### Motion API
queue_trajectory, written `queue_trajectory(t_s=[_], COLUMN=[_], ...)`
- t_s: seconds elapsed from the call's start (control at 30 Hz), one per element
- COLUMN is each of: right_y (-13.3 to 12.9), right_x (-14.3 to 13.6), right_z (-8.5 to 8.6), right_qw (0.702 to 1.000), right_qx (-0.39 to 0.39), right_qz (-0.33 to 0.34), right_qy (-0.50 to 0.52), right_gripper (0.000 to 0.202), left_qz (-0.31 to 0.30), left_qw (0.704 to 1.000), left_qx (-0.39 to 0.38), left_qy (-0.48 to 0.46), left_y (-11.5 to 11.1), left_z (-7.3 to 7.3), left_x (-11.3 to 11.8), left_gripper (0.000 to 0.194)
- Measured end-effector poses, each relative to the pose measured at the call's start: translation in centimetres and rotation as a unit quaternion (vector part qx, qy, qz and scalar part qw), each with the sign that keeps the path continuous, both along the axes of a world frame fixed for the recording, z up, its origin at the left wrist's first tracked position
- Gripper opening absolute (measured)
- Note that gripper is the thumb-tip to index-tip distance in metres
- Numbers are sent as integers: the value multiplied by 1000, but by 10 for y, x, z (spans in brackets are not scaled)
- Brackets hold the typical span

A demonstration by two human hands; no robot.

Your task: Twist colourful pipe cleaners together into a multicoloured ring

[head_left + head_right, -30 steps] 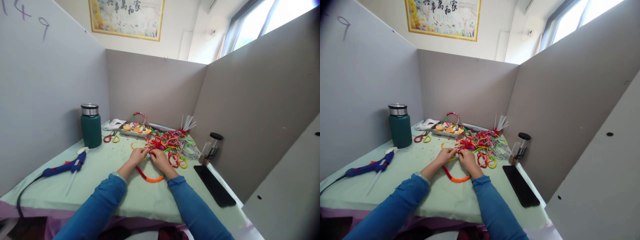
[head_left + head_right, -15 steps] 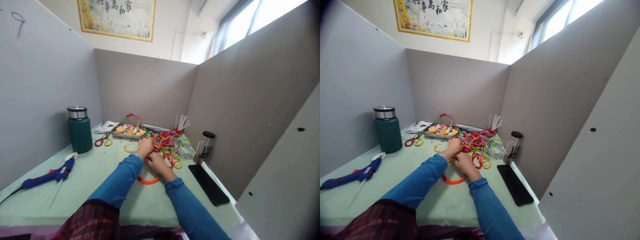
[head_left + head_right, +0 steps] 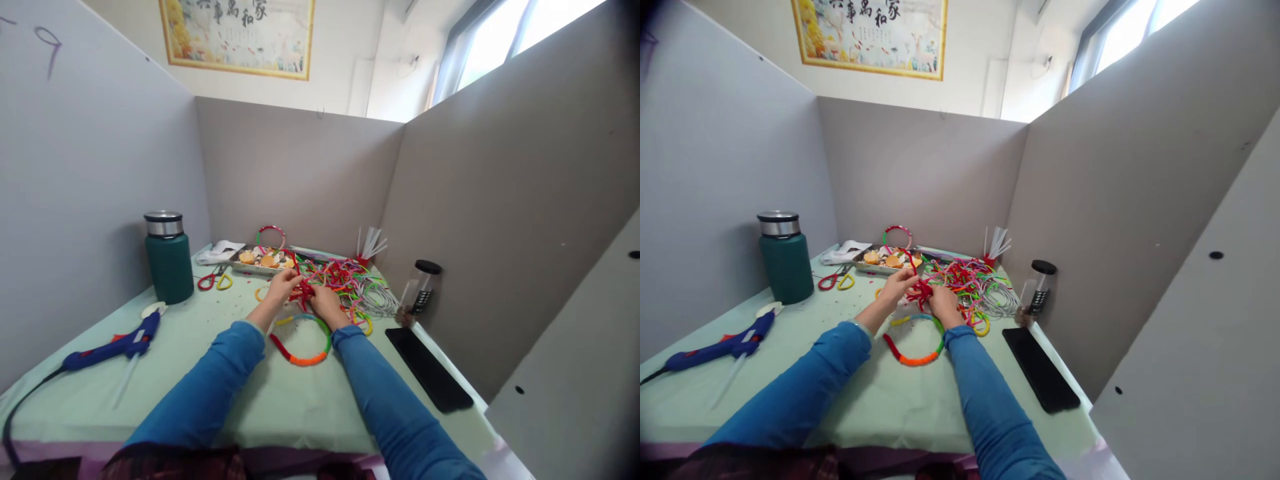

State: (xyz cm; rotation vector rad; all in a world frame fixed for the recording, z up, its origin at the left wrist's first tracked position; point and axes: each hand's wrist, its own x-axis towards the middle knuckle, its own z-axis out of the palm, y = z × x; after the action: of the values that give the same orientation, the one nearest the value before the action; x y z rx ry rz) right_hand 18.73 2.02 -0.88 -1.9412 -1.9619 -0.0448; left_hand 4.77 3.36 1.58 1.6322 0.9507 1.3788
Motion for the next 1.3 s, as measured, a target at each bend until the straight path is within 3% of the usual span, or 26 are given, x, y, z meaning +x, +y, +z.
queue_trajectory(t_s=[0.17,0.3,0.4,0.5,0.57,0.63,0.73,0.83,0.9,1.0,1.13,1.3], right_y=[5,11,19,31,38,40,30,4,-18,-44,-56,-52], right_x=[5,9,13,21,29,37,38,25,12,-5,-17,-23], right_z=[-1,2,15,32,42,49,53,54,52,44,22,1], right_qw=[1000,998,995,988,988,992,995,998,978,951,951,948], right_qx=[-5,-12,7,64,54,-6,-40,62,168,216,175,153], right_qz=[-21,-48,-101,-137,-139,-119,-79,10,101,188,201,217], right_qy=[-16,-26,-22,-24,-27,-30,-45,6,66,118,154,178], right_gripper=[24,25,27,33,36,41,25,26,30,31,26,23], left_qz=[-60,-33,3,-1,-14,-29,-45,-57,-70,-84,-65,-39], left_qw=[975,946,934,930,929,932,939,948,953,954,938,910], left_qx=[-68,-76,-98,-117,-130,-133,-123,-111,-103,-94,-88,-132], left_qy=[-205,-314,-344,-349,-346,-335,-318,-293,-277,-272,-329,-392], left_y=[-12,-19,-22,-27,-30,-33,-35,-35,-37,-38,-37,-35], left_z=[21,33,27,14,8,5,5,8,10,12,4,-8], left_x=[-30,-72,-103,-116,-116,-111,-101,-91,-82,-66,-52,-55], left_gripper=[28,22,17,18,20,22,24,25,25,26,23,20])
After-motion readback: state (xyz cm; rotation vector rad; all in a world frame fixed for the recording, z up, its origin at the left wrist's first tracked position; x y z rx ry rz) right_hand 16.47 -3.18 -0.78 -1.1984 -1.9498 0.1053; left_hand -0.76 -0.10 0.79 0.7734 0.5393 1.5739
